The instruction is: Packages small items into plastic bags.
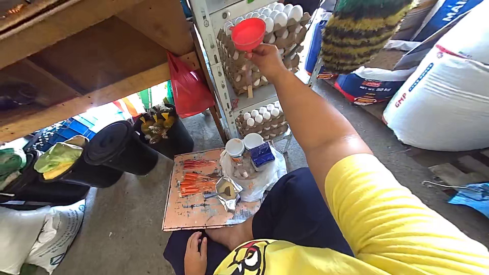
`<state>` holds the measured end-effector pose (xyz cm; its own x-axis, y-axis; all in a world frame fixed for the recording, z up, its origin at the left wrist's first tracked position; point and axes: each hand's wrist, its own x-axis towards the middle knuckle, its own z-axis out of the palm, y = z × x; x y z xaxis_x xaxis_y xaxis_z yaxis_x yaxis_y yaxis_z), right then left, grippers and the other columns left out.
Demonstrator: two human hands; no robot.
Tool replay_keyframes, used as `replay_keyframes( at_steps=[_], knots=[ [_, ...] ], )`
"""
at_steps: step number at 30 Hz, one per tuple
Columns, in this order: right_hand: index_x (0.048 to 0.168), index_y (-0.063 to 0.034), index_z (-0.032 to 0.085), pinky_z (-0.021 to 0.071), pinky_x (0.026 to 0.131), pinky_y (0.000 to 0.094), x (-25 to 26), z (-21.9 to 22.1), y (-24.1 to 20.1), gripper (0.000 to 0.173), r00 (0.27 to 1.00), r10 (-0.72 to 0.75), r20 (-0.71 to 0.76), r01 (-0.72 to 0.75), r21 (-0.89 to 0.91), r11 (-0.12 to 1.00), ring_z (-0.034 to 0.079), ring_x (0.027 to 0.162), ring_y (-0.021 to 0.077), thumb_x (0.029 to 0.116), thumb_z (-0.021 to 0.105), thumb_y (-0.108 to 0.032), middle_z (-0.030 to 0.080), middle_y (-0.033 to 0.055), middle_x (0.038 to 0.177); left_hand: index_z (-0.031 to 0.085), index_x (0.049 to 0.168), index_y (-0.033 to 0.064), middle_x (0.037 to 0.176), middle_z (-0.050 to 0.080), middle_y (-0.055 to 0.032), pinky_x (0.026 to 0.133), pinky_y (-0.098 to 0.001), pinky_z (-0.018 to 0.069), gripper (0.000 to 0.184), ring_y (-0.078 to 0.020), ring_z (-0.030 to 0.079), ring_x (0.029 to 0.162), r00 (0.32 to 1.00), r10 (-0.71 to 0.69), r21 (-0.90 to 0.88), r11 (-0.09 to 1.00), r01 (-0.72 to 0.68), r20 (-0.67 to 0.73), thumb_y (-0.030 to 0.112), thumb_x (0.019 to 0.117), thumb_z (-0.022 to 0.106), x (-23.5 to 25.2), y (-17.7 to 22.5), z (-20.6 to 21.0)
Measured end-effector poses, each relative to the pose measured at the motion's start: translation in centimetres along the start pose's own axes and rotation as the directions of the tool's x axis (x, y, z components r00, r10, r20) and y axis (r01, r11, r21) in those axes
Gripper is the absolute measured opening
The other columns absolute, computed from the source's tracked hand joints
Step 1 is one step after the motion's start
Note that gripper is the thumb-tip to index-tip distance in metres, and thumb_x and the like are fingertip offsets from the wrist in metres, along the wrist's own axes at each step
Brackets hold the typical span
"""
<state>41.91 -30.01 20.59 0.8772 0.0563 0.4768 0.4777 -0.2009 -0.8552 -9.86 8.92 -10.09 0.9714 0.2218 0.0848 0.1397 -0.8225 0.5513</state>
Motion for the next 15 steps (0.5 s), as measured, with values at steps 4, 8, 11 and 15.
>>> replay_keyframes(
  at_steps=[4,8,11,15],
  knots=[
    [0.118,-0.0018,0.071,0.0535,0.098,0.0353,0.4,0.0,-0.1,0.024,1.000,0.018,-0.010,-0.018,-0.035,0.999,0.067,0.106,0.0137,0.1006,0.065,-0.017,0.072,0.0111,0.115,0.069,0.121,-0.0027,0.120,0.069,-0.0200,0.089,-0.0455,0.0592,0.036,-0.0285,0.072,0.098,1.000,-0.023,0.012,1.000,0.023,-0.006,0.025,0.1014,0.057,0.2,-0.1,0.2],
    [0.120,-0.0015,0.070,0.0530,0.100,0.0363,0.3,0.5,0.3,0.025,0.999,0.053,0.009,-0.052,-0.062,0.997,0.067,0.108,0.0153,0.1010,0.065,-0.017,0.071,0.0123,0.117,0.069,0.121,-0.0027,0.120,0.069,-0.0197,0.089,-0.0450,0.0593,0.036,-0.0279,0.072,0.097,1.000,-0.013,0.021,1.000,0.013,0.003,0.026,0.1013,0.058,0.4,-0.3,0.5],
    [0.120,-0.0021,0.070,0.0527,0.099,0.0388,0.4,1.1,1.0,0.026,0.995,0.096,0.020,-0.094,-0.087,0.992,0.067,0.108,0.0173,0.1012,0.065,-0.019,0.071,0.0128,0.117,0.069,0.121,-0.0017,0.119,0.070,-0.0187,0.088,-0.0440,0.0596,0.036,-0.0271,0.072,0.096,1.000,-0.016,0.036,0.999,0.016,0.004,0.026,0.1013,0.057,0.5,-0.4,0.5],
    [0.121,-0.0035,0.070,0.0524,0.100,0.0405,0.3,1.7,1.6,0.026,0.992,0.125,0.013,-0.123,-0.091,0.988,0.067,0.109,0.0180,0.1015,0.064,-0.019,0.071,0.0120,0.118,0.070,0.120,-0.0011,0.119,0.070,-0.0184,0.089,-0.0451,0.0594,0.035,-0.0273,0.072,0.097,1.000,-0.013,0.040,0.999,0.013,0.005,0.026,0.1009,0.058,0.4,-0.3,0.3]
  ],
)
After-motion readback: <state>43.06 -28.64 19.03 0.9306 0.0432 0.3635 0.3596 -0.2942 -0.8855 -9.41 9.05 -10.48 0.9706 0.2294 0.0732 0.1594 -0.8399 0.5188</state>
